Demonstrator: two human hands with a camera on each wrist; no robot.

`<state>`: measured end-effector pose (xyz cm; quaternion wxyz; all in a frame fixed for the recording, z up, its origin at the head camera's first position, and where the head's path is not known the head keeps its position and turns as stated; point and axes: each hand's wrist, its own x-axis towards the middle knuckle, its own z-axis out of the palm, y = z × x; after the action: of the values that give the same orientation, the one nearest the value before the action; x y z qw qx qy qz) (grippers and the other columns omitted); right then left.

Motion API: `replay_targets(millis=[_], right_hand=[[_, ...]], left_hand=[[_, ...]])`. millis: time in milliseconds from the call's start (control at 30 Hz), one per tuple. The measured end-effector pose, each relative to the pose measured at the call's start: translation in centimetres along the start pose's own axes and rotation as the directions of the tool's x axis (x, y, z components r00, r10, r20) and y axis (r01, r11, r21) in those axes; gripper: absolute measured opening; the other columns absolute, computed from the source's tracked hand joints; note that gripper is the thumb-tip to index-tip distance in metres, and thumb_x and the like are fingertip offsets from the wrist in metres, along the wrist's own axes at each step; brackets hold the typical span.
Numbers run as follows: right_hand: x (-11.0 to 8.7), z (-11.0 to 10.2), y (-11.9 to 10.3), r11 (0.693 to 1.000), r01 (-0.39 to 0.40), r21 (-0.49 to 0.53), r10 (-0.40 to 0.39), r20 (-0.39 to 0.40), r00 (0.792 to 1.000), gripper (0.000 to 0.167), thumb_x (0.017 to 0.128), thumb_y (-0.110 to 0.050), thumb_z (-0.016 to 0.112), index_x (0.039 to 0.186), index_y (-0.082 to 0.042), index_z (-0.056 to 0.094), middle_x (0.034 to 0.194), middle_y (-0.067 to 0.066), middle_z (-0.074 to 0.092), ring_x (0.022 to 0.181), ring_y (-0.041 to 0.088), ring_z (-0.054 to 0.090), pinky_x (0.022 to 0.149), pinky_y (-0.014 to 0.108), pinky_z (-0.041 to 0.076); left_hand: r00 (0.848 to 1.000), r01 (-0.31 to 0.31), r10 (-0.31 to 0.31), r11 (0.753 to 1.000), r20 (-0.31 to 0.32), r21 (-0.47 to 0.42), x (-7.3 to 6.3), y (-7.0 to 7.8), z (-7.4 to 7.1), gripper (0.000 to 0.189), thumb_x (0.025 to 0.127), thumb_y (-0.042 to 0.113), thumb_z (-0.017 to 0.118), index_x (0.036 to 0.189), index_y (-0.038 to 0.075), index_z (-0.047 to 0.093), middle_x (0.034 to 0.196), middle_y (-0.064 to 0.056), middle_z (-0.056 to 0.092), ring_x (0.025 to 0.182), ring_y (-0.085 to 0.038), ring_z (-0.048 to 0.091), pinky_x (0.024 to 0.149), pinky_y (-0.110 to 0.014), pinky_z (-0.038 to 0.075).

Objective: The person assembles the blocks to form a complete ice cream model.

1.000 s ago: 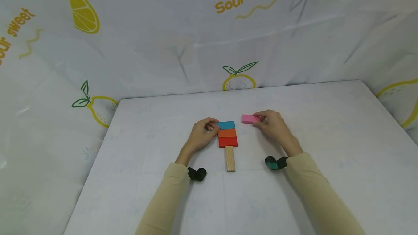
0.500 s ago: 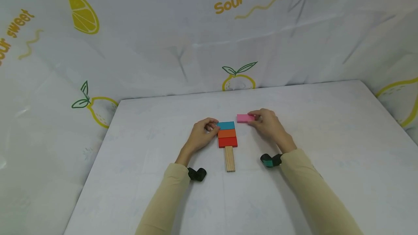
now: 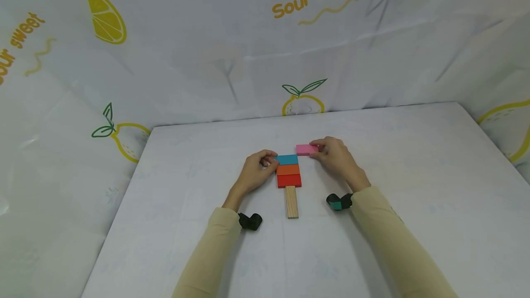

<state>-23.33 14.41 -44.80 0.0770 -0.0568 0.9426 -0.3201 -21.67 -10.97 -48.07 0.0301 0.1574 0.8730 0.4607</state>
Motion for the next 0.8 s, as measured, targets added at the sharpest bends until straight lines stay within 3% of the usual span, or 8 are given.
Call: replay_targets(millis=[800], right_hand=[[0.32,0.15,0.17,0.999,0.04,-0.013,-0.04,0.009,0.999,0.042,0.097,-0.017,0.071,0.136,-0.006,0.065,0.107,0.017,0.065,0.097,0.028,0.054,0.075,0.031,0.044]], left_hand=[[1.0,-0.002,0.003,1.0,0.001,-0.008,-0.04,-0.04,0.01,0.026,0.098,0.017,0.067,0.119,0.003,0.069,0.099,-0.01,0.07,0.087,-0.014,0.057,0.08,-0.021,0.046]])
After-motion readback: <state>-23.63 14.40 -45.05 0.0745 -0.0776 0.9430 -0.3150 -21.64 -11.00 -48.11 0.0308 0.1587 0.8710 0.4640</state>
